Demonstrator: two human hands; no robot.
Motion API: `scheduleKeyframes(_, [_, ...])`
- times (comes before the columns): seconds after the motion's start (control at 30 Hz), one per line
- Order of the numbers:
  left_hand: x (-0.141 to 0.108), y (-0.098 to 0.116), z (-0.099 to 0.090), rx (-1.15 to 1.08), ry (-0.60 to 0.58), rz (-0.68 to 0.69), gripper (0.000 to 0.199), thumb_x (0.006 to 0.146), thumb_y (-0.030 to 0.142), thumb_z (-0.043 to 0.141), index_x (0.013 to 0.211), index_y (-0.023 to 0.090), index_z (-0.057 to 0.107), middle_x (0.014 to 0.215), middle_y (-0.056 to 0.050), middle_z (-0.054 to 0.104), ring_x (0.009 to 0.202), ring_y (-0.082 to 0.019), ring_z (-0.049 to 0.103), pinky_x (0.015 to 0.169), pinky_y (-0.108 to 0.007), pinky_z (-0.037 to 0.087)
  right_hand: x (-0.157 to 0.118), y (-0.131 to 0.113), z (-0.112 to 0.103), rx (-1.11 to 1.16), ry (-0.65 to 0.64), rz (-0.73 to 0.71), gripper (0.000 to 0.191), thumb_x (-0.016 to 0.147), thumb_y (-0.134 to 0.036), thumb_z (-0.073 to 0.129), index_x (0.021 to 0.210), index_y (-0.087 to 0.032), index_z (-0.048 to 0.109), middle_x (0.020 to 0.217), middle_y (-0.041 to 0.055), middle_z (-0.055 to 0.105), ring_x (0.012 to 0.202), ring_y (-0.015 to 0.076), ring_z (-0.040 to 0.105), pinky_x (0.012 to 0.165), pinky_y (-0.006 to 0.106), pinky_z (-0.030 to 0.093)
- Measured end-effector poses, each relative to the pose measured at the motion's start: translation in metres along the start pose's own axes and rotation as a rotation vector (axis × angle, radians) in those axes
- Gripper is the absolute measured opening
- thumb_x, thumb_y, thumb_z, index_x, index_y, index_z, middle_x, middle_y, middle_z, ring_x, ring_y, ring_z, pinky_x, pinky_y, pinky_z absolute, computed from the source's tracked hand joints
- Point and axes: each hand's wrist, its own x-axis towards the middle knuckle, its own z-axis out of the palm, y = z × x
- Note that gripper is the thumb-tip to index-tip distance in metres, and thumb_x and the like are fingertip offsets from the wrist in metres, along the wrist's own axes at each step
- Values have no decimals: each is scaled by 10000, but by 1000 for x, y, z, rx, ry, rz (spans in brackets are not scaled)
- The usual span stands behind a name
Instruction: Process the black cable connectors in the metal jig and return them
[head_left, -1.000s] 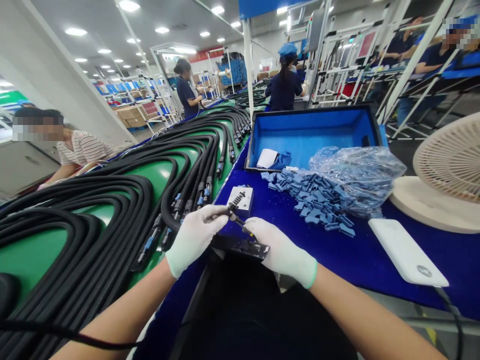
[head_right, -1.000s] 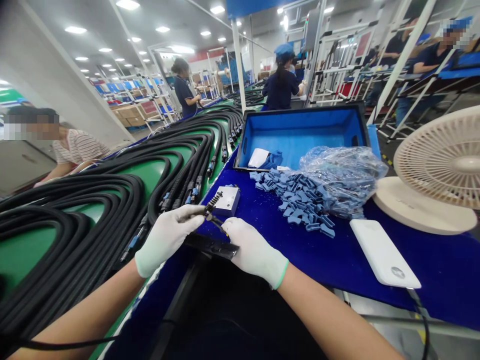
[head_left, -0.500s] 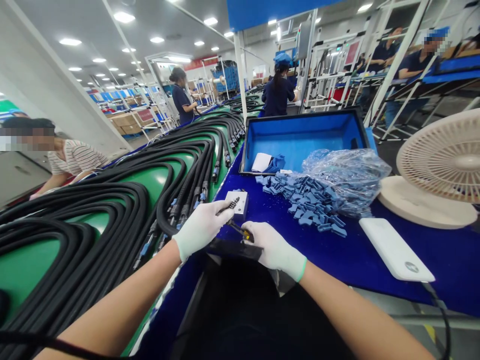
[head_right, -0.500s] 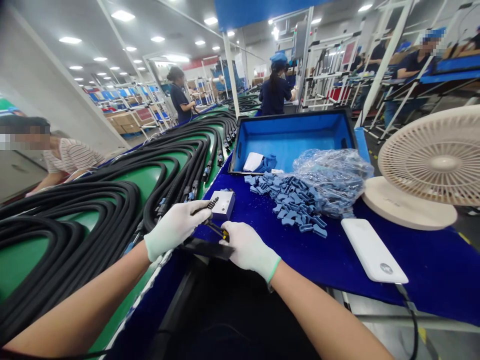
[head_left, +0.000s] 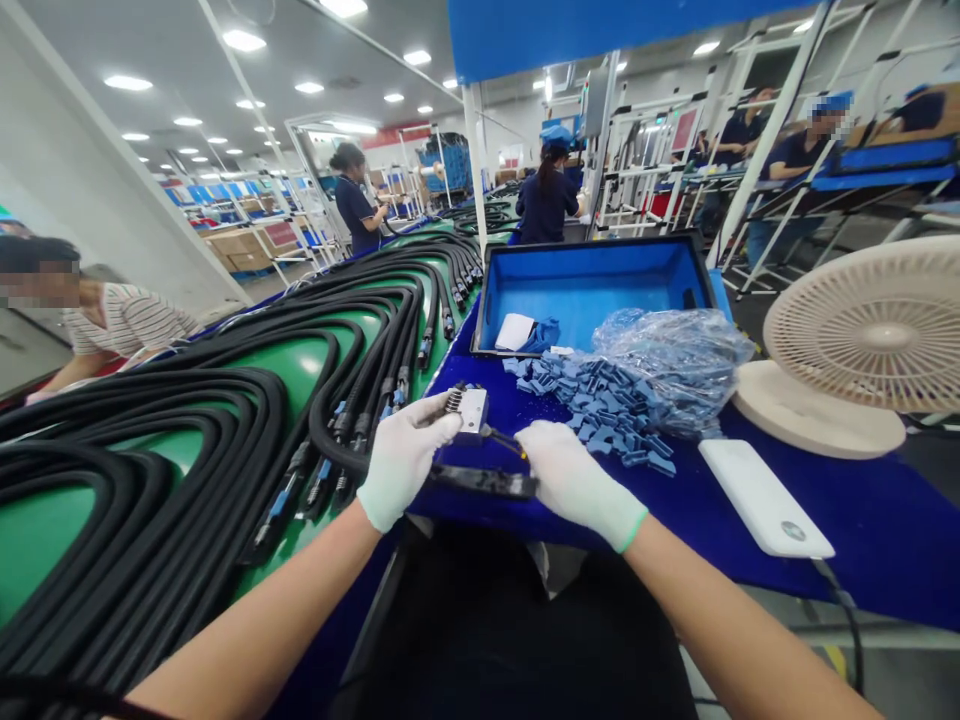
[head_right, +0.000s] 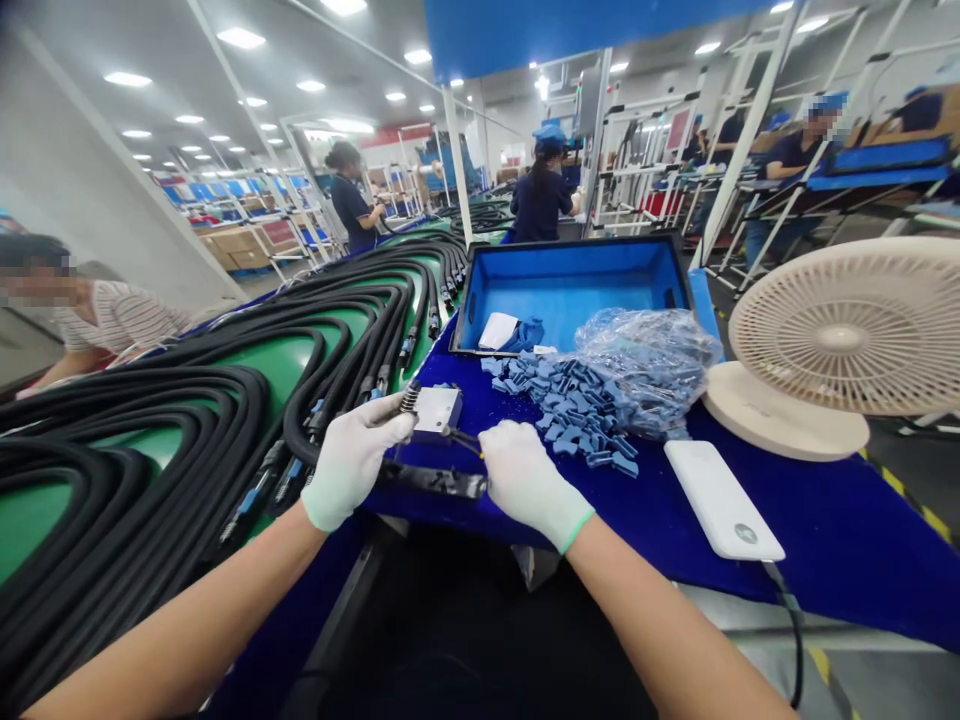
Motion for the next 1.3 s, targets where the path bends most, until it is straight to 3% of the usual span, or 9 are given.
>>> scheduleKeyframes(0.13, [-4,4,-6,84,-86,40,545,882,422,722,1369,180,686,1331,-86,723,1196,-292,683,1103,-425,500,-12,-15,7,392,55,121,670,753,-269,806,1371,-181,560,1301,136,651,1157,294,616,1028,475,473])
scheduleKeyframes(0.27, [-6,7,-11,360,-359,170,368,888,319,682,1233,236,777,1223,-56,761,1170,-287,681,1107,-420,484,-17,-40,17,907,69,288,420,817,-257,725,1215,-211,598,1029,34,717,877,197,673,832,370,554])
scheduleKeyframes(0.67, [2,-9,-13,557,-612,512,225,926,308,633,1028,288,832,836,-60,649,796,-207,609,818,-349,516,-2,-41,21,1147,-59,230,696,716,-130,734,1361,-253,503,1112,37,704,897,214,711,816,367,593])
scheduleKeyframes(0.73, [6,-15,-13,468,-652,455,260,883,311,697,1115,287,810,909,-56,675,848,-209,632,859,-349,522,-3,-41,20,1162,-60,214,675,707,-123,738,1334,-245,521,1114,33,705,914,213,709,826,364,590])
scheduleKeyframes(0.87, [14,-25,-6,301,-512,140,918,668,246,836,1525,257,508,1090,-36,674,872,-204,659,824,-341,551,-4,-43,25,1152,37,241,581,699,-100,721,1247,-221,572,1113,42,703,1016,223,688,908,382,570])
scheduleKeyframes(0.93, [19,-30,-2,304,-462,68,1040,614,237,839,1570,225,431,1079,-33,675,870,-207,669,823,-345,555,-4,-44,30,1196,64,277,569,706,-108,718,1242,-218,562,1117,50,701,999,217,689,909,391,572])
scheduleKeyframes(1.1, [25,-35,-5,253,-822,27,997,502,217,851,1461,237,579,1223,-73,723,1120,-310,690,989,-416,531,-5,-46,35,1132,-60,133,582,666,-67,732,1220,-213,628,1136,46,721,1028,217,682,953,391,547])
scheduleKeyframes(1.2, [8,-32,-11,432,-591,77,821,544,289,867,1343,249,684,1168,-70,746,1082,-326,696,973,-431,532,-5,-41,31,1083,-31,161,468,665,-80,744,1112,-199,677,1094,49,734,993,226,692,928,396,557])
scheduleKeyframes(1.3, [-23,-33,-13,517,-279,74,290,746,428,788,957,229,807,940,-73,756,920,-295,705,898,-406,544,-10,-42,31,1165,240,313,379,745,-159,741,1107,-206,641,1117,65,737,958,224,714,919,413,575])
